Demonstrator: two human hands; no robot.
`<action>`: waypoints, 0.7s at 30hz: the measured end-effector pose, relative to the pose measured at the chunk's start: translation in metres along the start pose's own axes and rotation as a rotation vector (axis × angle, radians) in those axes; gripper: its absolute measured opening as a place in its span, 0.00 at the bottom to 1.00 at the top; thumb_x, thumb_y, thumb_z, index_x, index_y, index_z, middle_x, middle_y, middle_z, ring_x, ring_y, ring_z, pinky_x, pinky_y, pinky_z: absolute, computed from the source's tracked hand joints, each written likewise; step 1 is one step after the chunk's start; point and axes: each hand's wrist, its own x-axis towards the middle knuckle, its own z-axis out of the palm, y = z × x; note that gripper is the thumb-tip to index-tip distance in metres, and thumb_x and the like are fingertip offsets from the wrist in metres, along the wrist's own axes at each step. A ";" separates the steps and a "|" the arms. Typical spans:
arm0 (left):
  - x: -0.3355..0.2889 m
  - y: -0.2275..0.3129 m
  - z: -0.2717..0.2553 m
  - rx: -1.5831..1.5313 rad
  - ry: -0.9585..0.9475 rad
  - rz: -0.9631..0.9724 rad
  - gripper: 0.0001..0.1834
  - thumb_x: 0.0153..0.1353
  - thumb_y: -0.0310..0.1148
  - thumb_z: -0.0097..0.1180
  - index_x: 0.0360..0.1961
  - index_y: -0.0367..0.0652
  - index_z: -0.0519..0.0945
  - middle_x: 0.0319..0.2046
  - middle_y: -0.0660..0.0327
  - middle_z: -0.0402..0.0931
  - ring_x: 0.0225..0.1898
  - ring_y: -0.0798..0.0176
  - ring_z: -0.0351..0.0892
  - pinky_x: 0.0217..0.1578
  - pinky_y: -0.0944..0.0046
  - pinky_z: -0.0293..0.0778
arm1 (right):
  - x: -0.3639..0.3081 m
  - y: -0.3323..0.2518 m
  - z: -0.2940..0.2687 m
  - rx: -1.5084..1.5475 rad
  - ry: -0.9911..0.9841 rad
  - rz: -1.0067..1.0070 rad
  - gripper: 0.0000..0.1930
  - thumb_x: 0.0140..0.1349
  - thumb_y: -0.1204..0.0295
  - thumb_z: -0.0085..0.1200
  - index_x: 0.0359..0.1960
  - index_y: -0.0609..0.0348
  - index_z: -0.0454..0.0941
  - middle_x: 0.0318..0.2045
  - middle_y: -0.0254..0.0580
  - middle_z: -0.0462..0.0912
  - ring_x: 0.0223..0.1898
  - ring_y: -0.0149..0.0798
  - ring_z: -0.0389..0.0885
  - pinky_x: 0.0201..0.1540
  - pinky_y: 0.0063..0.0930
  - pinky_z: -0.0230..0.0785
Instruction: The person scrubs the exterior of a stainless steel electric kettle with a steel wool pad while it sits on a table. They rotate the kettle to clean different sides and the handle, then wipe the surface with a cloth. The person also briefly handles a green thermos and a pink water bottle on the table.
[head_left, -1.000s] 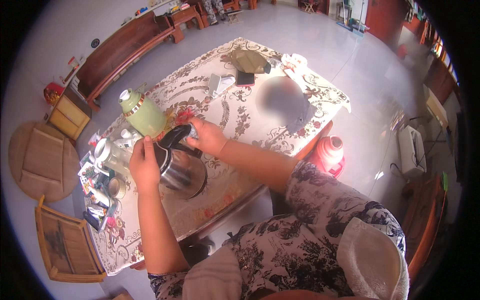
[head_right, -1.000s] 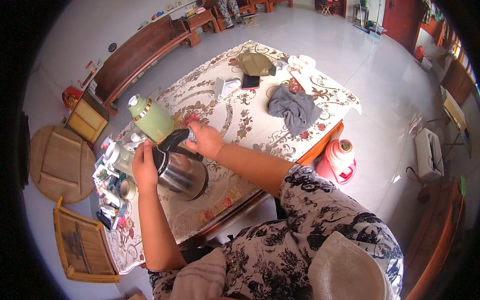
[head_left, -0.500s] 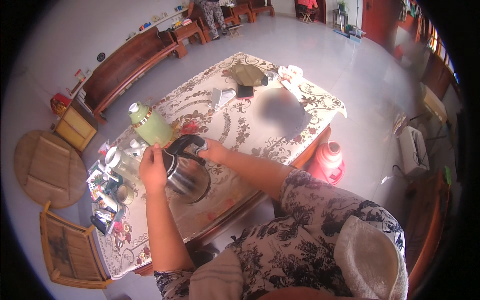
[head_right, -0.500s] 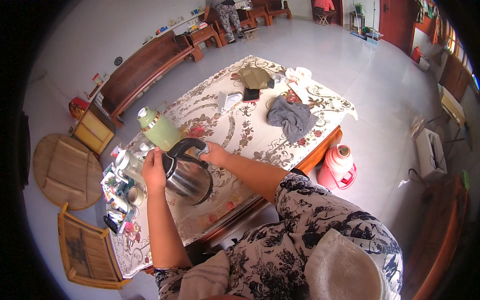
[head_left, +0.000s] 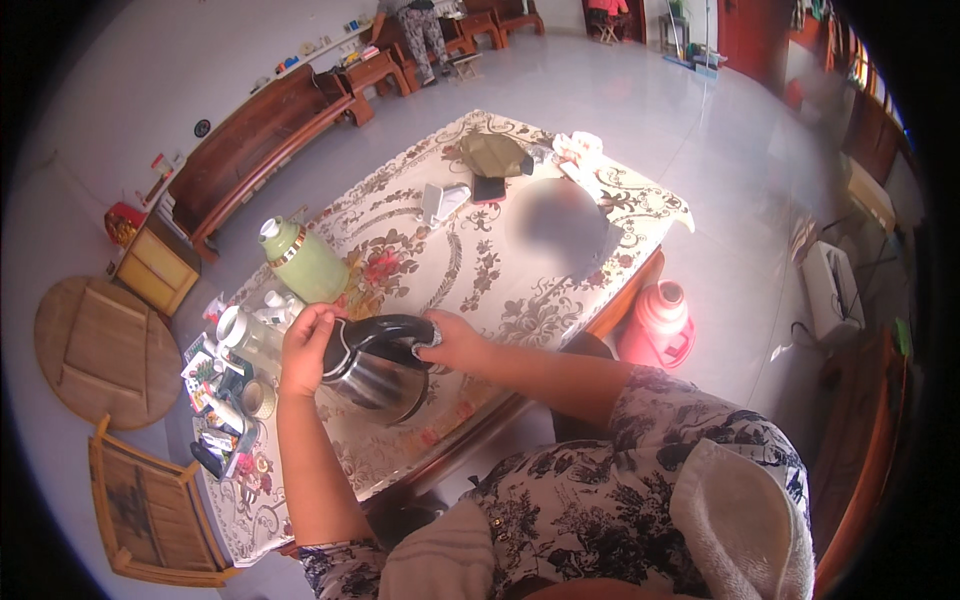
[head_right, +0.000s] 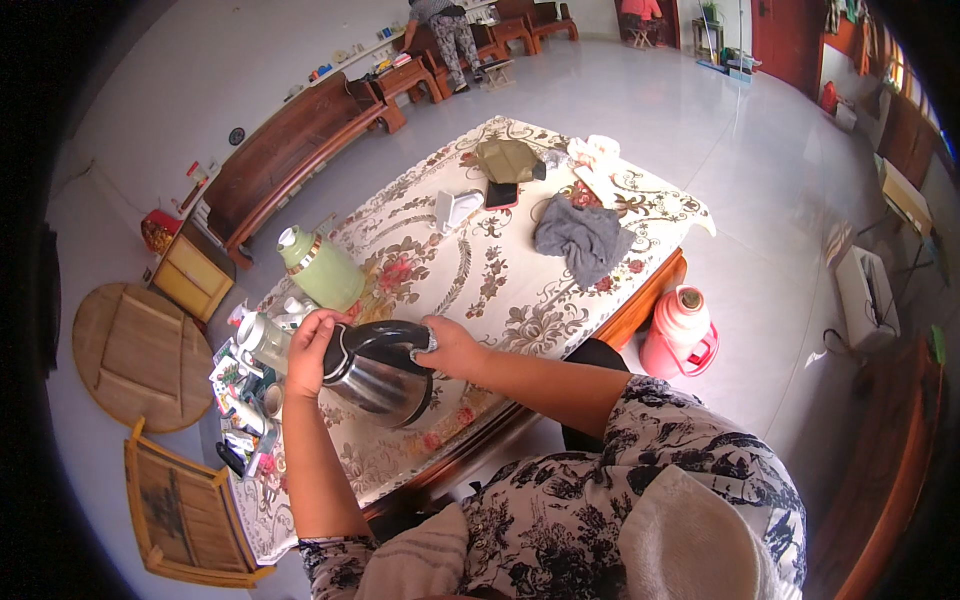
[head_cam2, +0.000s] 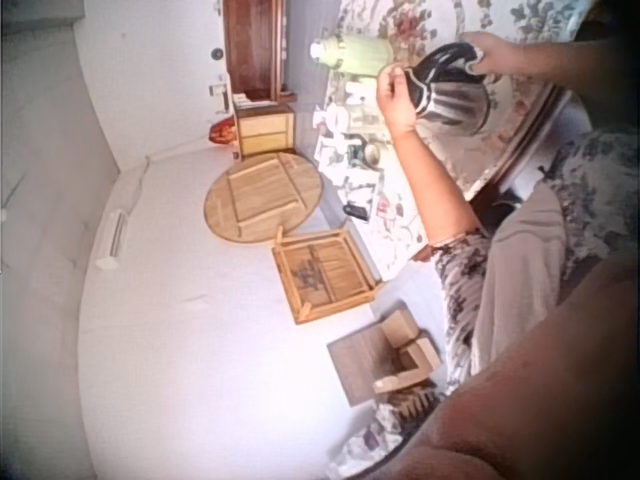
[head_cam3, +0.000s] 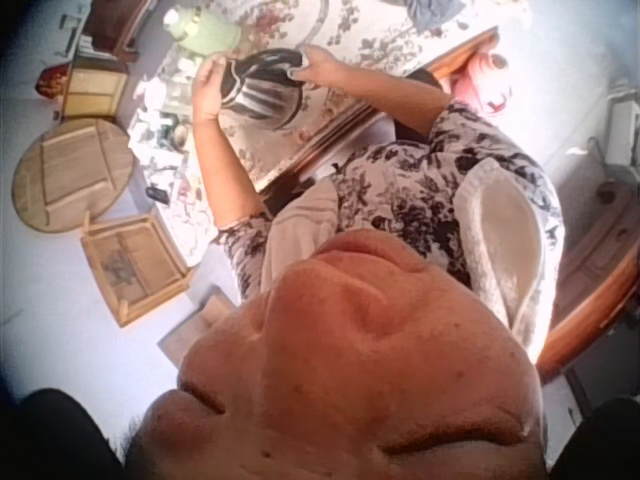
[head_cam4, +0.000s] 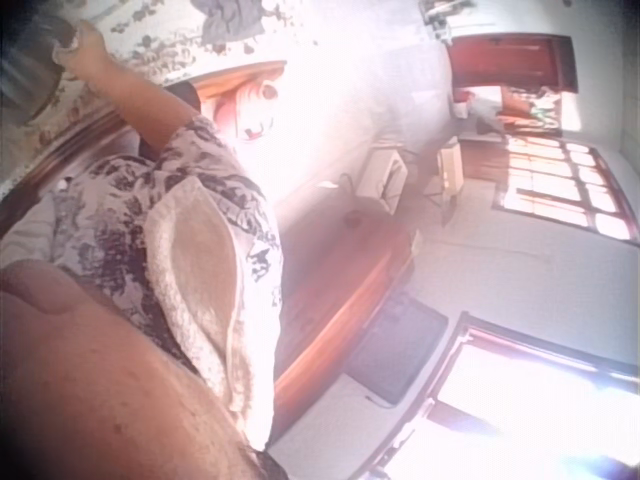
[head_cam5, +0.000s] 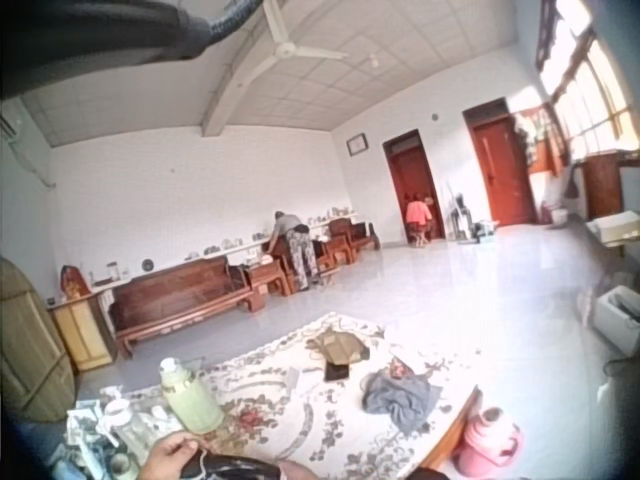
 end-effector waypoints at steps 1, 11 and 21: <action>0.001 0.000 0.000 -0.022 -0.005 -0.022 0.12 0.69 0.35 0.48 0.41 0.37 0.77 0.40 0.61 0.80 0.42 0.69 0.76 0.48 0.69 0.68 | 0.001 -0.003 0.000 -0.044 0.036 -0.094 0.20 0.46 0.72 0.63 0.42 0.63 0.74 0.38 0.47 0.76 0.39 0.45 0.77 0.45 0.33 0.70; -0.001 0.009 0.004 0.027 -0.019 0.006 0.12 0.68 0.34 0.47 0.42 0.37 0.76 0.39 0.61 0.79 0.40 0.69 0.76 0.45 0.70 0.70 | 0.022 -0.030 -0.003 -0.379 -0.073 -0.385 0.23 0.49 0.70 0.62 0.45 0.65 0.68 0.45 0.53 0.71 0.43 0.57 0.75 0.46 0.41 0.70; -0.005 0.012 0.004 0.056 0.025 -0.039 0.11 0.68 0.33 0.46 0.42 0.37 0.76 0.39 0.62 0.78 0.41 0.70 0.74 0.46 0.70 0.68 | 0.058 -0.104 0.007 -0.667 -0.499 -0.395 0.32 0.46 0.67 0.62 0.50 0.74 0.66 0.48 0.58 0.70 0.41 0.58 0.78 0.46 0.41 0.73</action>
